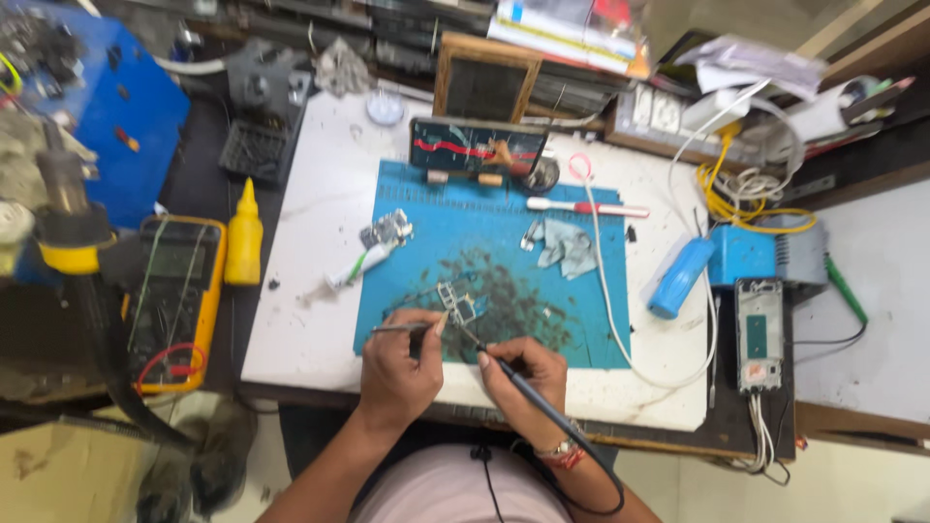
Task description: The person uses a soldering iron and tweezers to work on a small circuit board placed on a blue mat. They apply flux from a syringe and continue soldering specific points on the board. Finally, the person picks up a smartphone and tests its screen functionality by tapping the display.
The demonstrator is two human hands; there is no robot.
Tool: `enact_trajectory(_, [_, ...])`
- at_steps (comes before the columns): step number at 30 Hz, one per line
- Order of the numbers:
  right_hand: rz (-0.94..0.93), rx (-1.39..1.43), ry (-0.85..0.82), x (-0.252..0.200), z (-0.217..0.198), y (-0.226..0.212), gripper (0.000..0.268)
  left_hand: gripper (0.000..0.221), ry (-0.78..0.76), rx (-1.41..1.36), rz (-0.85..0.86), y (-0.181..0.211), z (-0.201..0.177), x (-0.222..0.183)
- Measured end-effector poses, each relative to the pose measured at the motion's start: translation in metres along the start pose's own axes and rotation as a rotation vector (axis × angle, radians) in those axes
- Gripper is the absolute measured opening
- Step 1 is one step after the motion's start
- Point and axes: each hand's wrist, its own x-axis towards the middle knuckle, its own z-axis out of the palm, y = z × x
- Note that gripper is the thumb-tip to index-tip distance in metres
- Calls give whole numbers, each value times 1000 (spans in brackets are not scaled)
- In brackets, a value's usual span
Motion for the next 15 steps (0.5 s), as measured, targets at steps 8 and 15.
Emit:
enact_trajectory(8, [63,54,6,1,2,-1,9,9,-11,-70,-73,-3,4,-3])
enact_trajectory(15, [234,30,57,2,3,11,10,9,-1,-104,-173,-14,10,-6])
